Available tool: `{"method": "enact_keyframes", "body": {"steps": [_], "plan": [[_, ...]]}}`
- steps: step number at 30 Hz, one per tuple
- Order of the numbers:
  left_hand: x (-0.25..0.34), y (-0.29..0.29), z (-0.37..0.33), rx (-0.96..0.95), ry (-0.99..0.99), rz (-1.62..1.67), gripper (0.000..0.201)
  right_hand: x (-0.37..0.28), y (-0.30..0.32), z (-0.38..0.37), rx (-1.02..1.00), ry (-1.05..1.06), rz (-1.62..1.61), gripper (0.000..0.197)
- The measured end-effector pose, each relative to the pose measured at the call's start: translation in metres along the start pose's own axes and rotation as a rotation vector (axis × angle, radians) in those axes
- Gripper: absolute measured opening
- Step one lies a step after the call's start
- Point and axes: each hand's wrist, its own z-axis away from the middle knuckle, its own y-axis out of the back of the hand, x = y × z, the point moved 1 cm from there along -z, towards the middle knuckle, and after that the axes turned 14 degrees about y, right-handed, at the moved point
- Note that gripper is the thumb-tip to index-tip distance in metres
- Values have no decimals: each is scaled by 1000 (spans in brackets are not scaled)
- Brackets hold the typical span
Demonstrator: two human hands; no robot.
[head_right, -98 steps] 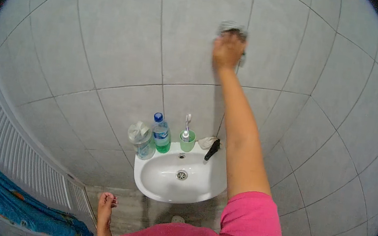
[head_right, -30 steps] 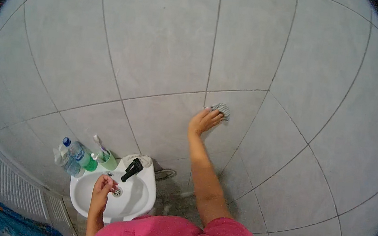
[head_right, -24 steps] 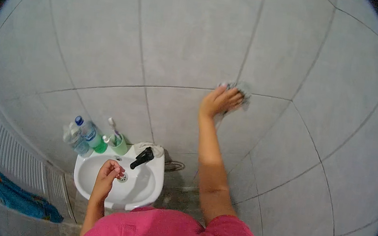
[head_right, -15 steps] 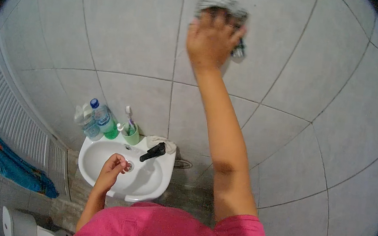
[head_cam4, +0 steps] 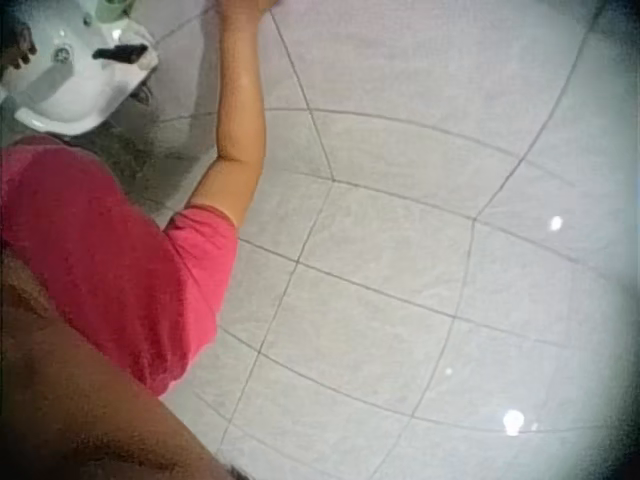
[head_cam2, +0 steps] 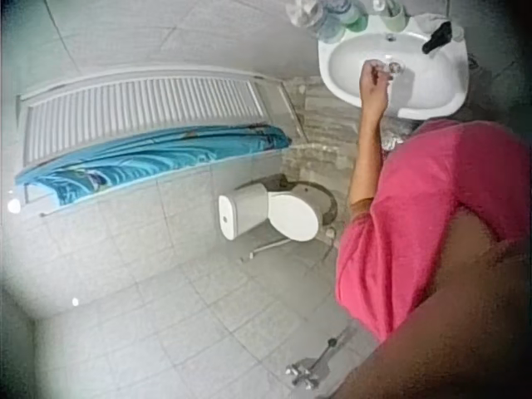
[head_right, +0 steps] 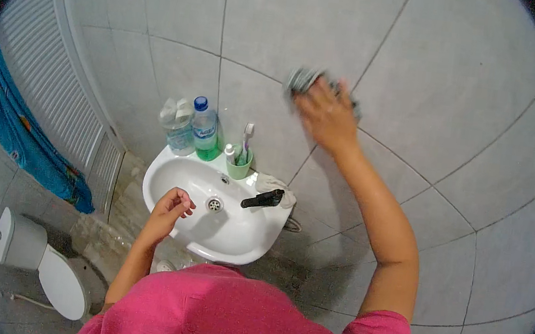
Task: The person cleans the tiled walls of a bathroom using a cloth. They repeatedly wet the cloth in the sink, wring it out, and wipe the wall surfaces in circular and vertical motions. The person moves around the sink and toilet area to reach different sections of the wall.
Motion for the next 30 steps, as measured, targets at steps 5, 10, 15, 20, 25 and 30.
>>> {"method": "enact_keyframes", "body": {"steps": [5, 10, 15, 20, 25, 30], "plan": [[-1, 5, -2, 42, 35, -2, 10, -11, -9, -70, 274, -210, 205, 29], [-11, 3, -15, -22, 6, -44, 10, -63, -71, -34, 121, -52, 88, 26], [-30, 3, -31, -77, 28, -87, 9, -100, -103, 92, -88, 102, -121, 25], [-37, -24, -66, -66, -109, -560, 16, -119, -78, 140, -31, -188, -442, 25], [-31, -78, -101, 20, -388, -971, 22, -194, -81, 167, 291, -1188, -977, 25], [-32, -101, -122, 24, -500, -1134, 23, -254, -67, 153, 715, -1891, -2180, 27]]}}
